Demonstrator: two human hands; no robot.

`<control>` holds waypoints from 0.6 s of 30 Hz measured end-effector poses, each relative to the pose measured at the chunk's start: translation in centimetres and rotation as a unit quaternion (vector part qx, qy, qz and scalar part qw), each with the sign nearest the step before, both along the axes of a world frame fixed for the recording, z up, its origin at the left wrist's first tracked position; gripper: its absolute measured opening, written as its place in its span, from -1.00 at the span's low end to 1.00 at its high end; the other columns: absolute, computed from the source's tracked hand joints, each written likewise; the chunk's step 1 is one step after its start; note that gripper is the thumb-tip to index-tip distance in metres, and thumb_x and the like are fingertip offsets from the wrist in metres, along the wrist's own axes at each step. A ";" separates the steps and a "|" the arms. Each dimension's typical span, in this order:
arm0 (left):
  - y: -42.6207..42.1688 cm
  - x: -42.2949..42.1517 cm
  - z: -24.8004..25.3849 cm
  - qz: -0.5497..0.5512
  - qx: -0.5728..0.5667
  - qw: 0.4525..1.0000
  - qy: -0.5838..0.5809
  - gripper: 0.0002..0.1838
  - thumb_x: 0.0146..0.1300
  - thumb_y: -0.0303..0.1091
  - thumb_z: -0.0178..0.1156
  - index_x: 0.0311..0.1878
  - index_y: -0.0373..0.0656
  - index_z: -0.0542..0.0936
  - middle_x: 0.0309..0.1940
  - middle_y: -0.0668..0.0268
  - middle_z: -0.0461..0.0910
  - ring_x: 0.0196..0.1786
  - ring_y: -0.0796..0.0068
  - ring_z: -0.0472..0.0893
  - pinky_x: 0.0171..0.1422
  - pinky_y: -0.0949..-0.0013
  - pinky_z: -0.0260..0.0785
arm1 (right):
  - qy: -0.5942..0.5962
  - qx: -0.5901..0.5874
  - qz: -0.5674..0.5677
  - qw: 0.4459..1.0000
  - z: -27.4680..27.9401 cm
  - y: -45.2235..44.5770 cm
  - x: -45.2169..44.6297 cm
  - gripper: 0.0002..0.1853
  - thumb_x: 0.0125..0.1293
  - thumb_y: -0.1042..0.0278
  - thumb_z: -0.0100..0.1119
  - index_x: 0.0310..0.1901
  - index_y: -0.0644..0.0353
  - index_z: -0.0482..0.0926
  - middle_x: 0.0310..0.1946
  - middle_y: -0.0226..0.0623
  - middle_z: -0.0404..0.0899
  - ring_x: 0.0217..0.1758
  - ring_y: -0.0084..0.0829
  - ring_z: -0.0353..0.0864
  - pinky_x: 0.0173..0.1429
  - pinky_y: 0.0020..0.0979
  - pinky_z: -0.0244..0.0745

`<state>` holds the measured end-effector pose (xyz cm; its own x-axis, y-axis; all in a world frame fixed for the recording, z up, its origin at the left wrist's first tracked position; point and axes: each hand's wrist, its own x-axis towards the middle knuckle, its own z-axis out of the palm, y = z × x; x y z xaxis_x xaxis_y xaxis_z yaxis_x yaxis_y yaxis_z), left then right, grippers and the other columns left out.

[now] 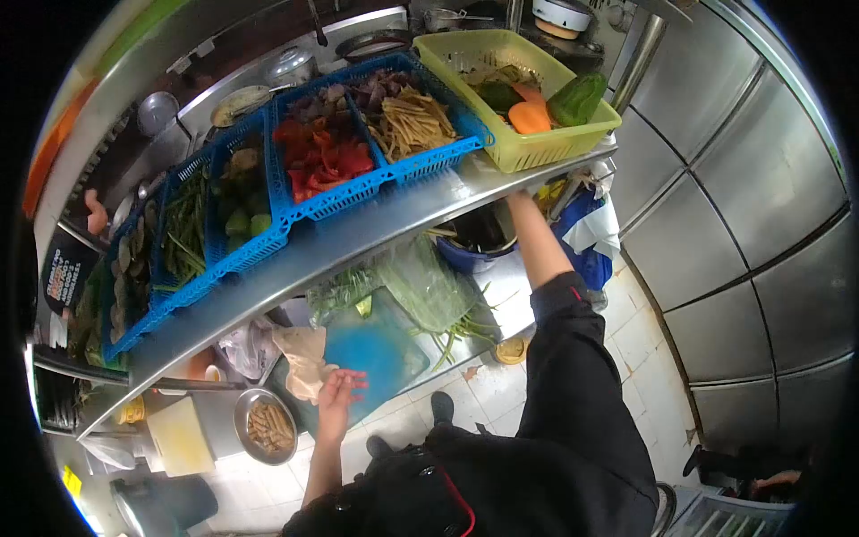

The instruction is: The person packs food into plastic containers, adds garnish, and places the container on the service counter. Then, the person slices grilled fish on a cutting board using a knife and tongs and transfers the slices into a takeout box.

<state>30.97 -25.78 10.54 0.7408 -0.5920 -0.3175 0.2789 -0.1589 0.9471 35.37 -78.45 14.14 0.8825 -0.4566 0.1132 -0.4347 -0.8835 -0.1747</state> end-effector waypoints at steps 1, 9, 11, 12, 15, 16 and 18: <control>-0.3 0.0 -0.1 0.003 0.009 1.000 -0.014 -0.82 0.40 -0.30 -0.06 -0.12 -0.19 0.45 -0.11 0.30 0.57 -0.15 0.58 0.55 -0.11 0.50 0.37 | -0.003 0.006 0.013 1.000 0.3 -0.2 -0.7 -0.70 0.15 0.13 0.00 -0.35 0.21 0.59 -0.34 -0.02 0.58 -0.21 -0.06 0.54 -0.06 -0.14 0.43; -12.4 0.0 0.1 -0.084 0.020 0.966 -0.245 -0.74 0.24 -0.34 0.15 -0.05 -0.21 0.46 -0.17 0.20 0.58 -0.11 0.42 0.57 -0.19 0.42 0.45 | 0.019 -0.029 0.081 0.996 0.4 1.9 -1.0 -0.68 0.14 0.12 0.00 -0.34 0.21 0.59 -0.35 -0.04 0.58 -0.24 -0.08 0.55 -0.08 -0.15 0.44; -16.3 2.2 0.8 -0.033 0.023 0.940 -0.340 -0.72 0.20 -0.33 0.18 -0.06 -0.21 0.47 -0.18 0.15 0.58 -0.13 0.30 0.59 -0.19 0.38 0.47 | 0.026 -0.045 0.096 0.994 0.4 2.6 -0.3 -0.68 0.13 0.12 0.00 -0.34 0.21 0.59 -0.35 -0.05 0.58 -0.25 -0.09 0.55 -0.09 -0.16 0.44; -18.2 3.1 2.1 -0.004 -0.013 0.939 -0.343 -0.70 0.18 -0.31 0.21 -0.07 -0.23 0.48 -0.18 0.14 0.58 -0.15 0.24 0.60 -0.19 0.35 0.47 | 0.033 -0.053 0.106 0.992 0.3 3.1 -0.1 -0.68 0.13 0.12 0.00 -0.34 0.21 0.59 -0.35 -0.05 0.58 -0.25 -0.09 0.55 -0.09 -0.16 0.44; -23.5 6.7 2.4 0.055 -0.065 0.911 -0.404 -0.65 0.11 -0.21 0.27 -0.16 -0.29 0.55 -0.23 0.10 0.61 -0.21 0.16 0.61 -0.20 0.26 0.45 | 0.049 -0.061 0.149 0.986 0.6 4.5 -0.3 -0.67 0.13 0.11 -0.01 -0.34 0.22 0.59 -0.35 -0.06 0.59 -0.26 -0.10 0.56 -0.10 -0.16 0.45; -24.3 7.2 2.8 0.040 -0.066 0.908 -0.411 -0.64 0.10 -0.18 0.28 -0.18 -0.29 0.57 -0.26 0.10 0.62 -0.23 0.19 0.61 -0.20 0.25 0.45 | 0.054 -0.059 0.180 0.980 0.9 5.1 -0.8 -0.67 0.12 0.11 -0.01 -0.34 0.22 0.60 -0.35 -0.06 0.59 -0.26 -0.11 0.56 -0.10 -0.16 0.45; -25.2 7.2 3.9 0.010 -0.063 0.903 -0.425 -0.62 0.08 -0.14 0.29 -0.22 -0.31 0.60 -0.31 0.09 0.64 -0.27 0.23 0.62 -0.19 0.23 0.44 | 0.056 -0.052 0.258 0.963 1.5 6.6 -2.2 -0.67 0.12 0.11 -0.01 -0.34 0.22 0.60 -0.35 -0.07 0.59 -0.27 -0.11 0.56 -0.11 -0.17 0.45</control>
